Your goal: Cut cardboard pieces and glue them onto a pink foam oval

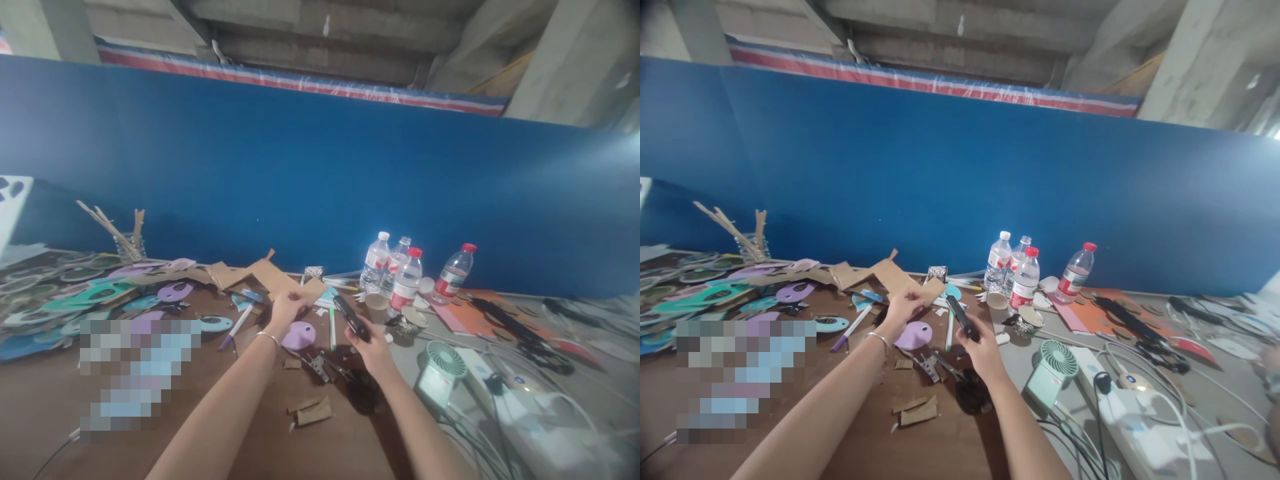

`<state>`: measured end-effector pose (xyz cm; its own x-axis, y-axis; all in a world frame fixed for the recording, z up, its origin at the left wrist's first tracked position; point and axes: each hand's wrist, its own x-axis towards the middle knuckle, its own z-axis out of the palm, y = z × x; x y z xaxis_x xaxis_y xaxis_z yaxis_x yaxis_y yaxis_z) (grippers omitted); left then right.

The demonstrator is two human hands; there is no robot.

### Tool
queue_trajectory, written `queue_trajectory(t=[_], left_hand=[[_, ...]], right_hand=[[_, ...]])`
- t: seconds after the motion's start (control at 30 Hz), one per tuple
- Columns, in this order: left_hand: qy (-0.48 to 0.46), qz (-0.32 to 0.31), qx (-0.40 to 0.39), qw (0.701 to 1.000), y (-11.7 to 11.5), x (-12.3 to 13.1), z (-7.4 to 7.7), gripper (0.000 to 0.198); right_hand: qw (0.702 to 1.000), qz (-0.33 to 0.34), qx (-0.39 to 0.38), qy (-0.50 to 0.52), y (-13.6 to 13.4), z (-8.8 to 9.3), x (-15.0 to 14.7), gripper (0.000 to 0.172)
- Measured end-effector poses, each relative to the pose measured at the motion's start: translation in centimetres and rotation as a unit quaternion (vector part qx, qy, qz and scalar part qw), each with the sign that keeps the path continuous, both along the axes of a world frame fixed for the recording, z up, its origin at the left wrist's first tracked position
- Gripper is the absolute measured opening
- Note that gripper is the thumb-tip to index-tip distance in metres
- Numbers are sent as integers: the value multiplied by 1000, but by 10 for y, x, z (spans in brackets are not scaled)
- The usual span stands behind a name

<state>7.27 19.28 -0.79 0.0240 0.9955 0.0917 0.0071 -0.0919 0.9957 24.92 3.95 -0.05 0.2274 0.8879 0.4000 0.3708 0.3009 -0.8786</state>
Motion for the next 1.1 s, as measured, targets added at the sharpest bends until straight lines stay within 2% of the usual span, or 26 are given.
queue_trajectory(t=[0.13,0.3,0.43,0.6,0.8,0.97,1.0,1.07,1.1], left_hand=[[-21,-44,11,999,-11,6,3,21],[-64,-136,38,988,-24,11,11,22],[-55,-136,48,988,-27,13,9,22],[-5,-124,51,991,-24,13,8,21],[59,-150,-43,986,-29,12,13,20],[119,-183,-96,971,-25,-13,24,27],[124,-181,-92,971,-22,-23,28,27],[157,-74,-54,983,-16,-43,33,17],[160,-40,-50,985,-14,-52,35,11]], right_hand=[[999,-11,8,-40,1,-3,-2,37],[982,-28,45,-181,-1,-4,0,41],[970,-55,48,-234,-2,-4,3,42],[966,-60,61,-245,0,-9,3,45],[978,-67,35,-192,-1,-9,4,46],[981,-84,29,-172,-2,-9,4,44],[982,-84,29,-166,-1,-9,4,44],[985,-82,27,-148,-1,-9,2,42],[987,-80,24,-137,-1,-9,0,42]])
